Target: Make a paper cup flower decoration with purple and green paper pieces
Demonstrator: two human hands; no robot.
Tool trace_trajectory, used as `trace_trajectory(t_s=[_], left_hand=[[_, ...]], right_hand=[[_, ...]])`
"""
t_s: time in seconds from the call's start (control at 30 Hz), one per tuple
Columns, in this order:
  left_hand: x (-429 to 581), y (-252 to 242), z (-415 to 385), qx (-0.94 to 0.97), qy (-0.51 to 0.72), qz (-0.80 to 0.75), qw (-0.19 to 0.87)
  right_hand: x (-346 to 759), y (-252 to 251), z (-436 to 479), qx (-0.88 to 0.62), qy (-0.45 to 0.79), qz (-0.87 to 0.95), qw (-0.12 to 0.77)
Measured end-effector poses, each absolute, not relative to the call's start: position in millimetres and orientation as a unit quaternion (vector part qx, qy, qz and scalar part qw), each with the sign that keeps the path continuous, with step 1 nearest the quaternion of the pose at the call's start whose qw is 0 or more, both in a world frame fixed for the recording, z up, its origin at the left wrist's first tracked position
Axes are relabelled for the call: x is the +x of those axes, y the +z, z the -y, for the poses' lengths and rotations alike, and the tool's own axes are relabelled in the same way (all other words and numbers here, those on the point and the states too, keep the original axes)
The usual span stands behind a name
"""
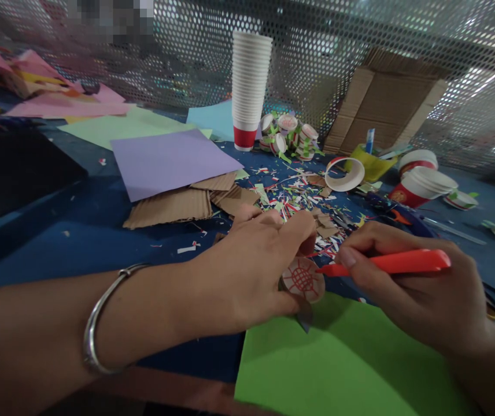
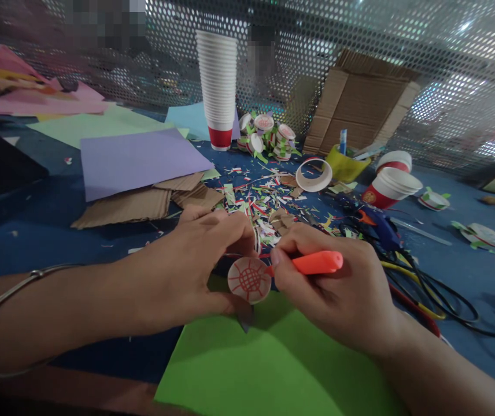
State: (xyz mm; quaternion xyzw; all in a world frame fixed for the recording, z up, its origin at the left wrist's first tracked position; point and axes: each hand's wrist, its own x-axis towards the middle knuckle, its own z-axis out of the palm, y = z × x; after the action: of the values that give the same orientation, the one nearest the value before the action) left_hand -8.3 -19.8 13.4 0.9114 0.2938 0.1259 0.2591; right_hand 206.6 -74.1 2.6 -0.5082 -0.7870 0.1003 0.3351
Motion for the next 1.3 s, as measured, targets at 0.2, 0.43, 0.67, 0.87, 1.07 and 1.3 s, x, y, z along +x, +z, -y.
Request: trace_trajectory(t_s=[0.2,0.43,0.67,0.87,1.07,1.3], left_hand=[[-4.2,7.1,22.2,0.907,0.151,-0.309,0.243],[-8.0,11.4,18.7,0.912,0.130,-0.295,0.252],[-6.4,8.4,20.6,0.908,0.148,-0.302,0.248],[-7.5,11.2,19.4,0.910,0.135,-0.295,0.259],[-7.0,11.7,19.3,0.910,0.131,-0.298,0.255],[-6.2,7.2,20.9,0.912,0.145,-0.302,0.238]], right_hand=[[206.2,2.5,74.4,-0.510,0.089,0.791,0.327],[207.4,4.5,77.3,-0.496,0.103,0.790,0.346],[207.5,4.3,77.2,-0.485,0.125,0.803,0.323],[207.1,8.5,78.4,-0.488,0.127,0.803,0.317],[208.0,6.1,77.9,-0.471,0.140,0.813,0.313],[209.7,6.1,79.1,-0.472,0.153,0.810,0.312]])
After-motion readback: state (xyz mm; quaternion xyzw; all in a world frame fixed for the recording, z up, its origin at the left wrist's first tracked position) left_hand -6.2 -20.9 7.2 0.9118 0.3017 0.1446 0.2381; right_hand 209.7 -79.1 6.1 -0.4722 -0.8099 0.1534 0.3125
